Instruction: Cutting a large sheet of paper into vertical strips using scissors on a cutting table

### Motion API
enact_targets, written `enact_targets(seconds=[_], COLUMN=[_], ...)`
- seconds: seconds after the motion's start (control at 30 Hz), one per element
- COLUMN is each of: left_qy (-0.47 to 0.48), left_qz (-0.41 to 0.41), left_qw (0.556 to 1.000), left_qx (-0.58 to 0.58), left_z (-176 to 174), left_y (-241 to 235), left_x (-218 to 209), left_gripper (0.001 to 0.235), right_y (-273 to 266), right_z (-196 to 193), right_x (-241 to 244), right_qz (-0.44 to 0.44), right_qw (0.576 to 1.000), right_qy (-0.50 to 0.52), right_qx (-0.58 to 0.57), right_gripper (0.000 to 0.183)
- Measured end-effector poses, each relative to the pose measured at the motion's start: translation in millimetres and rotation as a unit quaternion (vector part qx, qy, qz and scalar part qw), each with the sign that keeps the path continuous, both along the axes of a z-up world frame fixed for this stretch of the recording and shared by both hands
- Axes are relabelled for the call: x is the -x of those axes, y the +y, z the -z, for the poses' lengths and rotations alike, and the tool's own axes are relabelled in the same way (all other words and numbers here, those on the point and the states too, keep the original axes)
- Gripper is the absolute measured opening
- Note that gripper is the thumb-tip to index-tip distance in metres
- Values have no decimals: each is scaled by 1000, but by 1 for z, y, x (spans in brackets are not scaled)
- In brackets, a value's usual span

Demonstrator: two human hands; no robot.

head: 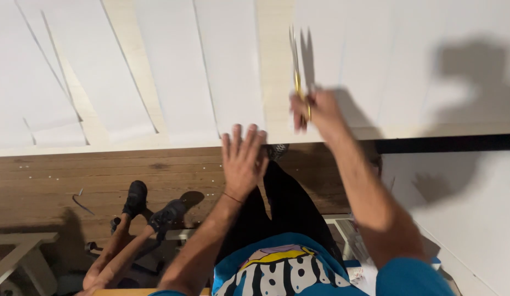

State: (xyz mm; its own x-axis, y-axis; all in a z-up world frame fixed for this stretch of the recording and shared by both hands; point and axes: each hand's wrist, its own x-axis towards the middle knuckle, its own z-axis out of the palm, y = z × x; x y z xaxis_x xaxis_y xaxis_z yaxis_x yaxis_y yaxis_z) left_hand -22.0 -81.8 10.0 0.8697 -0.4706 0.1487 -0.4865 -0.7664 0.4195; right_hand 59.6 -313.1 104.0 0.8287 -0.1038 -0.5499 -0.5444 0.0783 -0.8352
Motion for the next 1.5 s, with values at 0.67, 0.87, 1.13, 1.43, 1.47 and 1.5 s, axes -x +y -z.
enact_targets(seconds=[0.67, 0.87, 1.13, 1.43, 1.47, 1.5], left_qy=[512, 491, 481, 476, 476, 475], left_qz=[-383, -411, -407, -395, -395, -396], left_qw=[600, 584, 589, 599, 600, 601], left_qx=[481, 500, 505, 508, 507, 507], left_z=[-33, -25, -18, -11, -11, -12], left_y=[-186, -198, -197, -197, -196, -196], left_x=[40, 41, 44, 45, 44, 44], left_gripper=[36, 30, 24, 23, 23, 24], right_y=[-50, -51, -48, -45, -44, -43], right_z=[58, 59, 57, 63, 63, 63], right_x=[236, 222, 214, 213, 213, 213], right_qz=[135, 128, 139, 157, 157, 157], right_qw=[981, 984, 984, 981, 981, 981], right_qy=[119, 104, 91, 104, 105, 106], right_qx=[-70, -61, -62, -51, -42, -33], right_gripper=[55, 55, 51, 51, 50, 50])
